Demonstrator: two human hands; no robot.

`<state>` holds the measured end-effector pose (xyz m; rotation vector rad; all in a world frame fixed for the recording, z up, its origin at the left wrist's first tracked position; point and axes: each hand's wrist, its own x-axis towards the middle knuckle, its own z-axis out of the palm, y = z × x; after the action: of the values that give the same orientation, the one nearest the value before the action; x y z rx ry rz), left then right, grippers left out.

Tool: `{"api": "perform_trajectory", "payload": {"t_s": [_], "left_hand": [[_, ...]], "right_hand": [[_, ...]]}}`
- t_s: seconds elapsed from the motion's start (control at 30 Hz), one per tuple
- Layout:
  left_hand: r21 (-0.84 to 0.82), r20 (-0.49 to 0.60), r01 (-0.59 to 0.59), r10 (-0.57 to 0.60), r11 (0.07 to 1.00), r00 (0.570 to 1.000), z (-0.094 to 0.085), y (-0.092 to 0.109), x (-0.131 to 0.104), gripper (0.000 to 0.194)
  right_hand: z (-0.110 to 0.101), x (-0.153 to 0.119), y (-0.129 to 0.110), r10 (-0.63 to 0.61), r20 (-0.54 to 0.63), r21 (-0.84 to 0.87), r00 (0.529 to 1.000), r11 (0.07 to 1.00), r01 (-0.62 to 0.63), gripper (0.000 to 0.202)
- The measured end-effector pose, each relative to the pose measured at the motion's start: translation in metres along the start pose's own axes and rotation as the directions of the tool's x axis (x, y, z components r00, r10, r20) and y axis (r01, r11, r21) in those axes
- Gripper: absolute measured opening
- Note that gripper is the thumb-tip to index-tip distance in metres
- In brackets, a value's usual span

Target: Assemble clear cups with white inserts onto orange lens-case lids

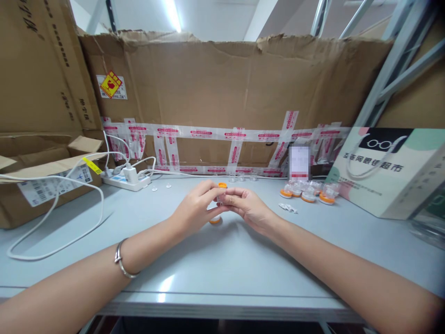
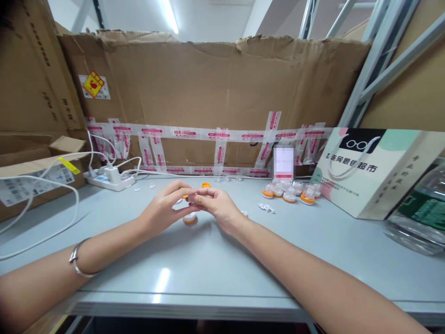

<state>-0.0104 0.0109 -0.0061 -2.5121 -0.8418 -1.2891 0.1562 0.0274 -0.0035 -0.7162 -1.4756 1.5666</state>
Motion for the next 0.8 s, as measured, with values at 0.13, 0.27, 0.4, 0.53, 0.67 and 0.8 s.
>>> {"api": "perform_trajectory", "payload": {"t_s": [0.13, 0.27, 0.4, 0.53, 0.67, 0.8], "left_hand": [[-0.007, -0.011, -0.002, 0.002, 1.0, 1.0, 0.0, 0.0, 0.0, 0.023], [-0.031, 0.001, 0.025, -0.024, 0.999, 1.0, 0.0, 0.0, 0.0, 0.023], [-0.052, 0.014, 0.078, -0.078, 0.996, 0.997, -0.001, -0.001, 0.0, 0.023], [-0.052, 0.066, 0.094, -0.091, 0.994, 0.994, -0.001, -0.005, 0.0, 0.028], [-0.034, 0.122, 0.139, -0.134, 0.99, 0.984, -0.011, -0.01, 0.004, 0.029], [0.005, 0.293, 0.297, -0.285, 0.955, 0.913, -0.025, -0.014, 0.006, 0.028]], "right_hand": [[-0.001, 0.001, 0.001, -0.042, -0.003, -0.027, 0.999, 0.999, 0.042, 0.02], [-0.001, 0.001, 0.0, -0.049, -0.012, -0.051, 0.999, 0.998, 0.048, 0.02], [0.001, 0.001, -0.001, -0.074, -0.029, -0.083, 0.997, 0.994, 0.072, 0.02], [-0.002, 0.002, 0.002, -0.057, -0.038, -0.108, 0.998, 0.993, 0.053, 0.021], [-0.01, 0.008, 0.011, -0.047, -0.068, -0.199, 0.997, 0.98, 0.032, 0.026], [-0.014, 0.011, 0.014, -0.067, -0.098, -0.263, 0.993, 0.964, 0.039, 0.027]]}}
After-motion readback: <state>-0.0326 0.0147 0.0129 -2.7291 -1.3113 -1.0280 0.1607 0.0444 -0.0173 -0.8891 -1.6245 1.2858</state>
